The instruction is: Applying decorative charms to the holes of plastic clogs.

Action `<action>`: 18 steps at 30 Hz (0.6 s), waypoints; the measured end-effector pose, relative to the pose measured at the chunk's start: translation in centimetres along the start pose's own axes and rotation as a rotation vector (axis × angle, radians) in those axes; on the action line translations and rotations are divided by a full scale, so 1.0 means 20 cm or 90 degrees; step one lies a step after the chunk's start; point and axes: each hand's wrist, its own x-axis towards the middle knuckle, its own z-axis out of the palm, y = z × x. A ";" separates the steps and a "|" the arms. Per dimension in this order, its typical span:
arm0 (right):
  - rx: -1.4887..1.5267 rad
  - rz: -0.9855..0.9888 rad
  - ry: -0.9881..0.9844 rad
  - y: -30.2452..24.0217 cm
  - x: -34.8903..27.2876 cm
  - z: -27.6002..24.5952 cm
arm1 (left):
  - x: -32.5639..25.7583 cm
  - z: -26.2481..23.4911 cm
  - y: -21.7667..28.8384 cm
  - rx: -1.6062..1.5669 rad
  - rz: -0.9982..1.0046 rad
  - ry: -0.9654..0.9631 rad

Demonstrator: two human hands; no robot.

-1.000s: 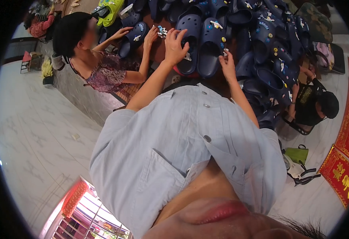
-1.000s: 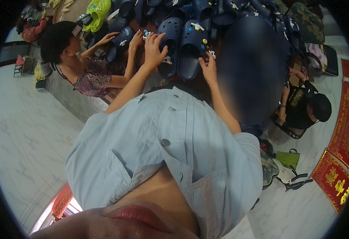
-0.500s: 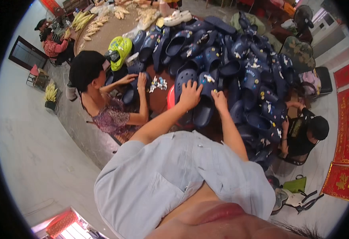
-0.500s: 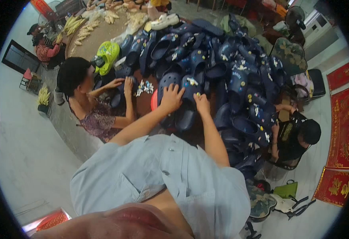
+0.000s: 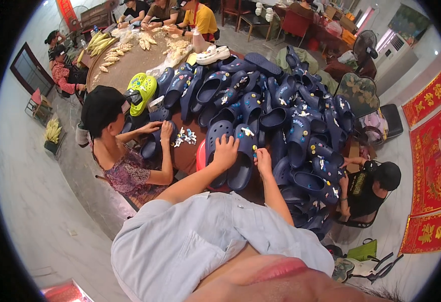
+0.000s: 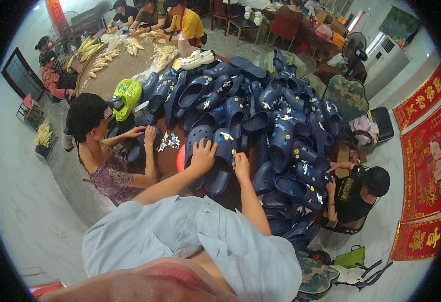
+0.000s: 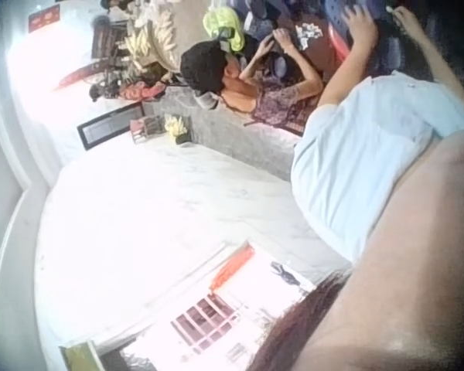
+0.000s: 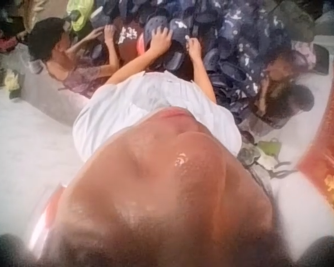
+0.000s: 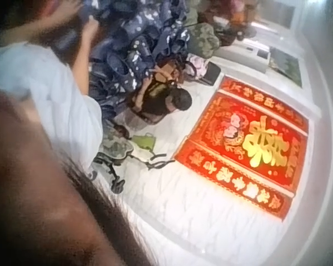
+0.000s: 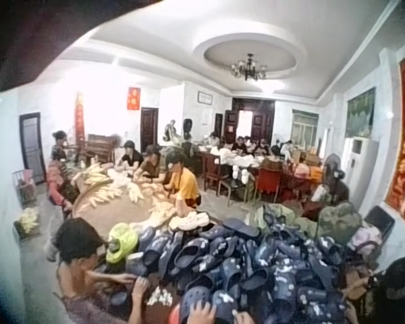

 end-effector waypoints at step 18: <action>-0.285 -0.115 0.033 0.00 0.19 0.04 | 0.00 0.02 0.01 0.008 0.005 -0.017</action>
